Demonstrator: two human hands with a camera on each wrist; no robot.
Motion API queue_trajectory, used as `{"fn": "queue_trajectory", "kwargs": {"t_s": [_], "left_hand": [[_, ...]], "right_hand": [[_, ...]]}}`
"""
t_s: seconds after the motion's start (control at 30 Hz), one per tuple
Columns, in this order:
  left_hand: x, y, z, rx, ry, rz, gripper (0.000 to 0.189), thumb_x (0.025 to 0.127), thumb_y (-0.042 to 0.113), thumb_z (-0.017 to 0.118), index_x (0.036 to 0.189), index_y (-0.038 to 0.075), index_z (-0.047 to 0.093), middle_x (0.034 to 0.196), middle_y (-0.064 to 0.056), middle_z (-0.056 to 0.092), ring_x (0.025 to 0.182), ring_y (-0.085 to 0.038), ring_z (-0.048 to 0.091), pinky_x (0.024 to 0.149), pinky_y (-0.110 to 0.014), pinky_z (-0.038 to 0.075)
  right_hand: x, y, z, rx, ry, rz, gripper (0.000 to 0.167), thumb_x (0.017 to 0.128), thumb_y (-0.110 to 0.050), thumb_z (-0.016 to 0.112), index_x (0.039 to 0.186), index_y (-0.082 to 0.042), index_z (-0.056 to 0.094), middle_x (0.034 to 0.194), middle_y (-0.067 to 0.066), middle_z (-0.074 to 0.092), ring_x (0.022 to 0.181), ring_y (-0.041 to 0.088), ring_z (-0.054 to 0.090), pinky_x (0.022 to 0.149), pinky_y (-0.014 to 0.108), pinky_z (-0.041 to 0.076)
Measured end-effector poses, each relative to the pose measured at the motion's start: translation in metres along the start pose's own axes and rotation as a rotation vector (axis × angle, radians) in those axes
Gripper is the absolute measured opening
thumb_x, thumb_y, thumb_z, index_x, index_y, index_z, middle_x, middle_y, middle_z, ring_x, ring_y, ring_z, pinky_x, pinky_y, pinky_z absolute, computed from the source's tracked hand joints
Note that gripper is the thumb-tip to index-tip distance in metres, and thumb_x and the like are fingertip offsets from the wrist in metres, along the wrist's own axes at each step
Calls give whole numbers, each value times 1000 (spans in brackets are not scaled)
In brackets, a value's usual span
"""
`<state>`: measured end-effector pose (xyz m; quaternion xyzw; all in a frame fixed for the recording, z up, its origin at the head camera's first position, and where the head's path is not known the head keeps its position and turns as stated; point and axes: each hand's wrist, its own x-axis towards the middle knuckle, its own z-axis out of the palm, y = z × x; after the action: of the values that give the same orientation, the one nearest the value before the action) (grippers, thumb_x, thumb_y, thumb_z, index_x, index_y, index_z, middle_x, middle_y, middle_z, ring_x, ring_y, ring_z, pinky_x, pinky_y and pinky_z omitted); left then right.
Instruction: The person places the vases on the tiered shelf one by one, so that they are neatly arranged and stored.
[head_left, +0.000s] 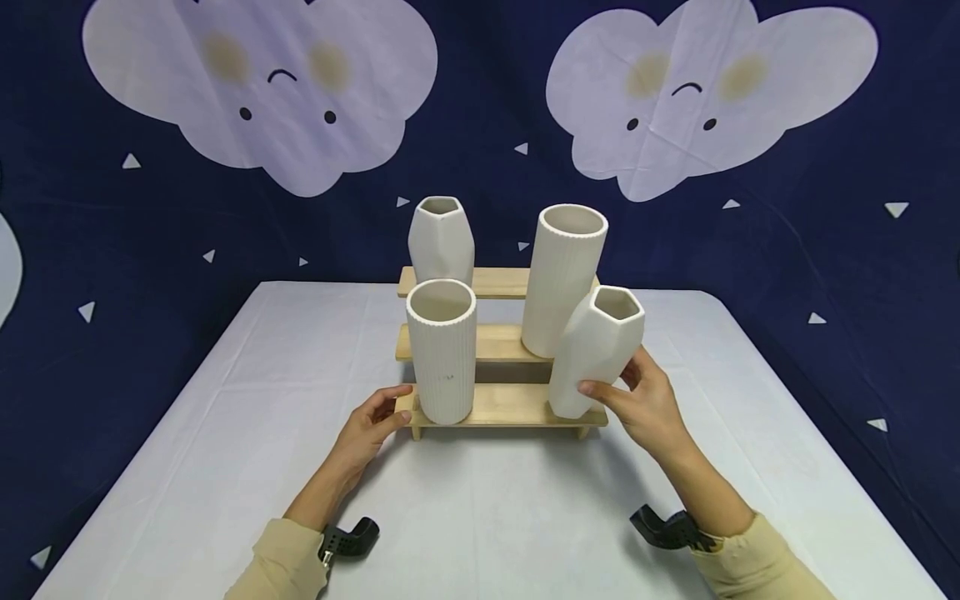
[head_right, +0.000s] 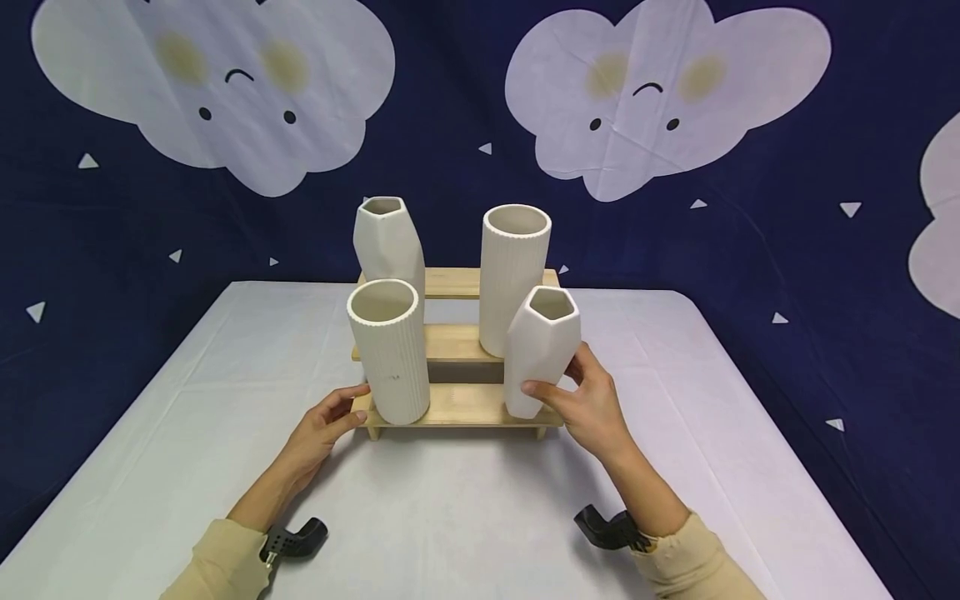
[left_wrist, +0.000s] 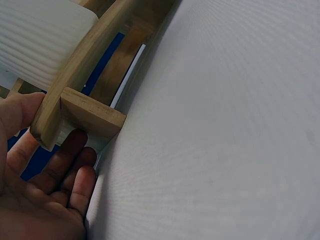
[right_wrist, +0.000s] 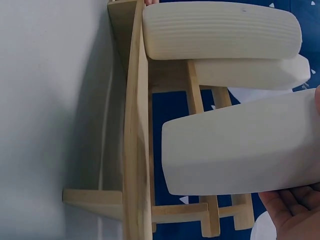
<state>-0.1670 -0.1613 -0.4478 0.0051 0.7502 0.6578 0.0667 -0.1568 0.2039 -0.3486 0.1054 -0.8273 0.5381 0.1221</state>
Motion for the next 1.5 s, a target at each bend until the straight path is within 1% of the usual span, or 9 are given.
{"fn": "queue_trajectory", "kwargs": {"t_s": [0.3,0.53,0.63,0.87,1.07,1.13,1.33,1.43,1.5], "left_hand": [[-1,-1,0,12,-4,10,49,88,22,67,133,13,51,127,-14,52,107,-13,49,86,-18,44],[-1,1,0,18,0,14,49,88,22,67,133,13,51,127,-13,52,107,-14,49,86,-18,44],[-1,1,-1,20,1,10,50,87,23,67,133,13,51,127,-13,52,107,-14,49,86,-18,43],[-2,1,-1,13,-2,12,49,88,23,67,133,13,51,127,-13,52,107,-14,49,86,-18,43],[-2,1,0,15,-6,21,49,88,22,66,133,12,51,127,-15,52,107,-14,49,86,-18,43],[-1,1,0,12,-8,22,48,88,21,66,133,12,51,127,-15,52,106,-14,49,86,-18,44],[0,0,0,6,-11,23,48,88,20,66,133,11,51,127,-15,52,106,-13,50,85,-18,44],[-1,0,0,9,-7,24,48,88,20,66,133,11,51,126,-15,52,105,-12,50,85,-17,44],[-1,0,-1,13,-7,26,48,89,20,66,133,11,50,127,-15,52,106,-13,50,86,-18,43]], "right_hand": [[4,1,10,44,-15,4,68,73,-13,81,133,-10,48,128,10,57,109,2,55,100,30,39],[6,2,15,69,-29,8,68,73,-13,81,132,-10,49,127,9,58,109,3,56,99,22,39],[6,4,17,70,-36,8,68,73,-13,81,132,-10,49,127,9,58,109,4,56,98,20,39],[9,5,20,74,-49,17,67,71,-13,82,131,-9,49,126,10,59,108,5,57,99,27,40],[11,4,22,75,-58,37,66,72,-11,81,130,-7,50,126,12,59,108,4,57,96,22,41],[12,3,23,71,-61,44,66,72,-11,81,129,-7,50,126,12,59,107,4,57,97,24,41],[13,2,24,64,-63,56,66,72,-13,81,129,-7,49,126,11,59,107,6,57,100,36,40],[13,2,24,62,-67,50,66,72,-13,81,130,-6,49,126,11,59,107,5,57,101,38,40],[14,3,25,62,-69,49,66,72,-13,81,130,-5,49,126,12,59,107,7,57,101,39,40]]}}
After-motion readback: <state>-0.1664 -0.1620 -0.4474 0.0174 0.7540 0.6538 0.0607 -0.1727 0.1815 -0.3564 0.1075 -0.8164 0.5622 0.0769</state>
